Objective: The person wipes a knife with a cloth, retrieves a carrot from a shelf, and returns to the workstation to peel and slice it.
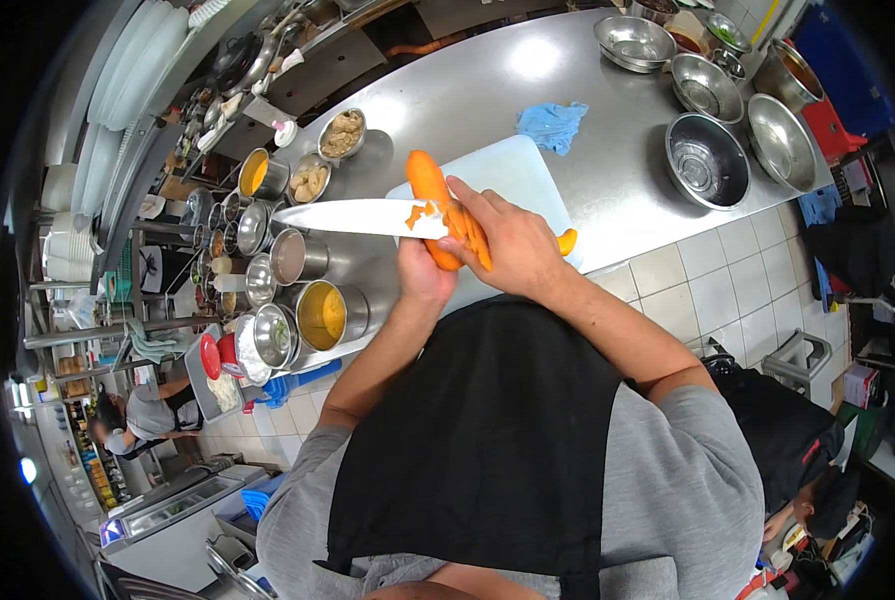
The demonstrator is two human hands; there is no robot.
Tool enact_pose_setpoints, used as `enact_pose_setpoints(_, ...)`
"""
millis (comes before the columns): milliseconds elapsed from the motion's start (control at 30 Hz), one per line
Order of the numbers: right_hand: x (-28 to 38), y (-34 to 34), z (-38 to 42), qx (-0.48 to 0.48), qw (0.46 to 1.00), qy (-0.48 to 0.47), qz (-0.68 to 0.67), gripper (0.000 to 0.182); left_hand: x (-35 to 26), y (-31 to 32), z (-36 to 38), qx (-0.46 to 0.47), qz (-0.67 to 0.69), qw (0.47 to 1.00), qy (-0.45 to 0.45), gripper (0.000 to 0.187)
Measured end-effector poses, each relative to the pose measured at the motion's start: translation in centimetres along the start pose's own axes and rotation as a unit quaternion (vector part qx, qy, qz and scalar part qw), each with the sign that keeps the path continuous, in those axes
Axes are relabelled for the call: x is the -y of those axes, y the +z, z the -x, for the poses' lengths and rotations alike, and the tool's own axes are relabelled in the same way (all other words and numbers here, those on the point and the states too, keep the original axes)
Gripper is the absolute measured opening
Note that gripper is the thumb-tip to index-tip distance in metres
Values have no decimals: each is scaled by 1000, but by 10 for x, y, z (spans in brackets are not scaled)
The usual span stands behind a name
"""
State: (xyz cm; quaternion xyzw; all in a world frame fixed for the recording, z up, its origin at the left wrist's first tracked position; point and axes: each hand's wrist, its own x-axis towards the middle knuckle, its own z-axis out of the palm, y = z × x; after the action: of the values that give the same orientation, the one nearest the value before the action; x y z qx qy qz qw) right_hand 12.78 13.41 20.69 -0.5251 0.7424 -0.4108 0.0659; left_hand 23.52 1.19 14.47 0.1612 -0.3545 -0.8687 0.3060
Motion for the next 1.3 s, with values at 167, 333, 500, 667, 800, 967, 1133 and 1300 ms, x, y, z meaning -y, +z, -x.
enact_pose_setpoints(167, 5, -7, -13, -27, 1000, 5, -8, 70, 6, 12, 5, 29, -18, 999, -5, 47)
enact_pose_setpoints(333, 4, -10, -24, -32, 999, 8, -16, 66, 6, 17, 10, 45, -42, 998, -9, 48)
enact_pose_setpoints(500, -13, -7, -49, -85, 991, -38, -94, 56, 12, 7, 11, 54, -51, 997, -33, 50)
enact_pose_setpoints(667, -37, -3, -59, -14, 982, 29, -187, 52, -3, 5, 2, 18, 6, 996, -87, 53)
enact_pose_setpoints(800, -37, -1, -22, 11, 996, 2, -86, 56, -19, -8, -20, -66, 77, 993, -69, 52)
enact_pose_setpoints(967, -16, -12, 15, 94, 995, 25, -7, 64, -41, -17, -28, -92, 84, 988, -91, 50)
enact_pose_setpoints(1133, -13, -14, 23, 95, 994, 27, 45, 67, -43, -14, -35, -117, 88, 983, -115, 47)
enact_pose_setpoints(1300, -14, -12, 26, 77, 995, 28, 48, 67, -38, -7, -38, -121, 41, 983, -128, 46)
